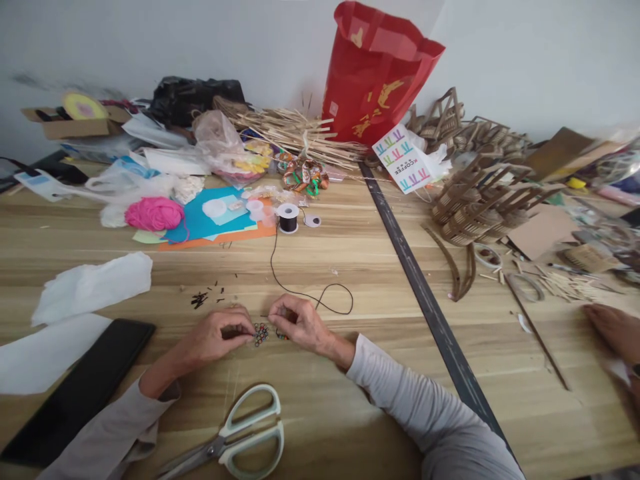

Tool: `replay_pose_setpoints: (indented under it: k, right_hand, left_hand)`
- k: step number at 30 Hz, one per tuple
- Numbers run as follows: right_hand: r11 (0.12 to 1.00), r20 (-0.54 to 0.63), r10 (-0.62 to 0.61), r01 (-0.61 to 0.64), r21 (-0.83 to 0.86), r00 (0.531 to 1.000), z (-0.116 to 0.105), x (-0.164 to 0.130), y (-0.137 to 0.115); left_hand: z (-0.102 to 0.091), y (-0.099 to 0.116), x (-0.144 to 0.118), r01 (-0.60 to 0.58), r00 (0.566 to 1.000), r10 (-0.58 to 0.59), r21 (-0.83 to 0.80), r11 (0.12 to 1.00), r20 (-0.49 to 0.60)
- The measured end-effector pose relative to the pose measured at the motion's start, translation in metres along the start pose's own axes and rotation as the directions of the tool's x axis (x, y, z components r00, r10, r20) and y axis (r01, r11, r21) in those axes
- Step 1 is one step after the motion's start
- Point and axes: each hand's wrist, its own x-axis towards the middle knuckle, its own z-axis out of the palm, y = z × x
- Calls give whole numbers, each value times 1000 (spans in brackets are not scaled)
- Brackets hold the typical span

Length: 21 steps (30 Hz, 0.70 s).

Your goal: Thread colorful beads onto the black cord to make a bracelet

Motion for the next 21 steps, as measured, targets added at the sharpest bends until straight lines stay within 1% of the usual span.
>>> replay_pose_setpoints:
  k: [5, 8, 11, 15, 21]
  right_hand:
    - [1000, 4, 7, -7, -6, 1000, 0, 0, -1]
    - [1000, 1, 1, -1, -11, 1000, 1, -1, -1]
    - [1000, -1, 4, -4, -2, 1000, 2, -1, -1]
    - [1000, -4, 8, -8, -20, 1000, 3, -1, 1]
    - [997, 7, -26, 26, -77, 1000, 3, -2, 1]
  left_hand:
    - [2, 0, 1, 107, 986, -129, -199, 974, -103]
    - [4, 1, 2, 138, 977, -184, -344, 929, -106]
    - [7, -1, 4, 129, 972, -201, -439, 889, -123]
    - [10, -6, 6, 97, 969, -191, -472, 876, -155]
    - [7, -7, 7, 100, 968, -185, -420, 902, -168]
